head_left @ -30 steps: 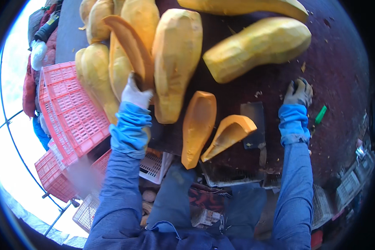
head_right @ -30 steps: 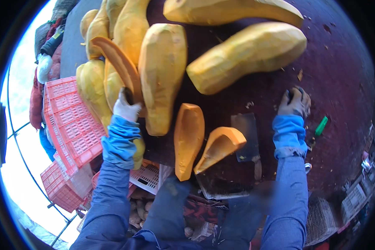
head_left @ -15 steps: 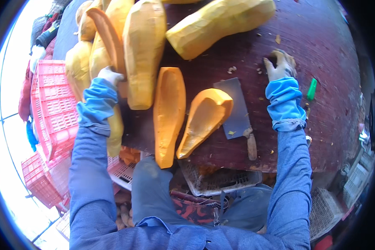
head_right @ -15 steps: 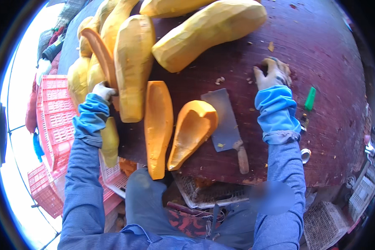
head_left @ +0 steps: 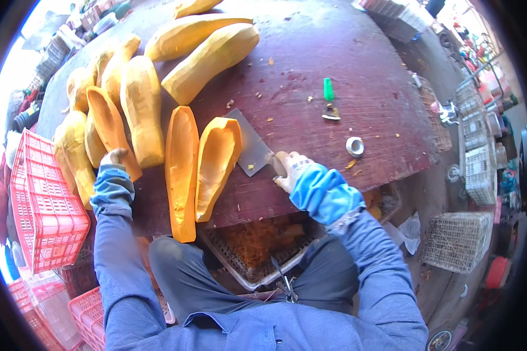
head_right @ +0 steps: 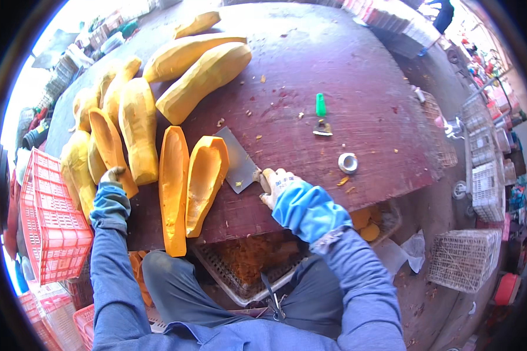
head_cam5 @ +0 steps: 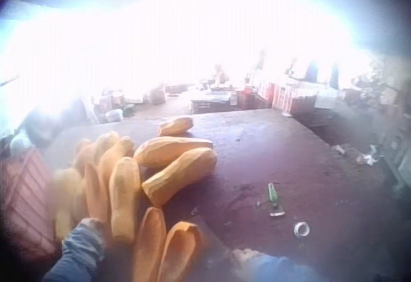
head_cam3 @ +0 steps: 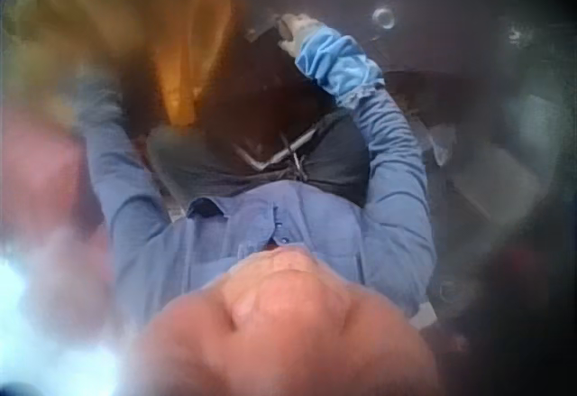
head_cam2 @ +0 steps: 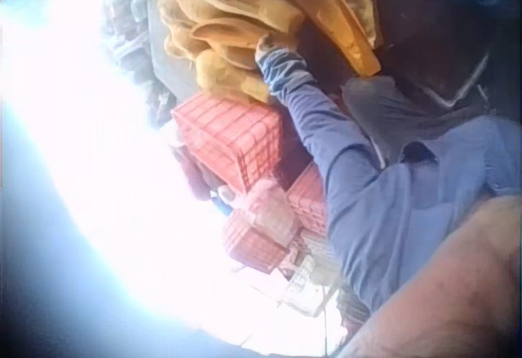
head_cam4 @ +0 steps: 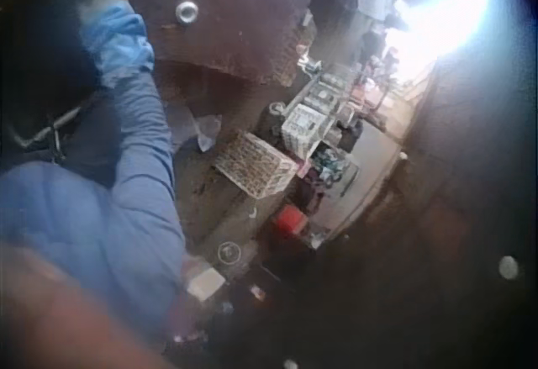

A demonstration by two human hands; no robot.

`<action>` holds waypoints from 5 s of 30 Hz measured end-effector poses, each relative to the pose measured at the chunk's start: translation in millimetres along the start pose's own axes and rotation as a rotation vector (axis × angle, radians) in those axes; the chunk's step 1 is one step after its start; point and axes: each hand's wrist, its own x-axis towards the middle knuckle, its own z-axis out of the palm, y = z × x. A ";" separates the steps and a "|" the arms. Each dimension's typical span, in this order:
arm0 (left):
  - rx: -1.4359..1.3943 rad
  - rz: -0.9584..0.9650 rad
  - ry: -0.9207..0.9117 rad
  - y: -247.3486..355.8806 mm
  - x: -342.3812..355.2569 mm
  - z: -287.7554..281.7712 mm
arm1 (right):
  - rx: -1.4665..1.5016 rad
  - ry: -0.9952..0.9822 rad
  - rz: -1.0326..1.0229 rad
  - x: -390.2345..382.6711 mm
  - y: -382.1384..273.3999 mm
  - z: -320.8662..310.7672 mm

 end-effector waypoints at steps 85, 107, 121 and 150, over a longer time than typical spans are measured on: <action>-1.621 -1.110 0.516 141.5 -529.7 -84.2 | 0.186 -0.274 -0.694 -124.9 -397.3 192.8; -0.511 -0.815 0.508 107.5 -526.4 -126.5 | 0.436 -0.198 -0.647 -132.9 -399.0 202.2; -0.646 -0.384 0.330 236.8 -301.4 -110.1 | 1.241 0.412 -0.192 -135.0 -249.3 77.4; -1.507 -0.931 -0.389 327.0 -170.0 -12.9 | 1.357 0.685 0.046 -137.5 -105.3 86.9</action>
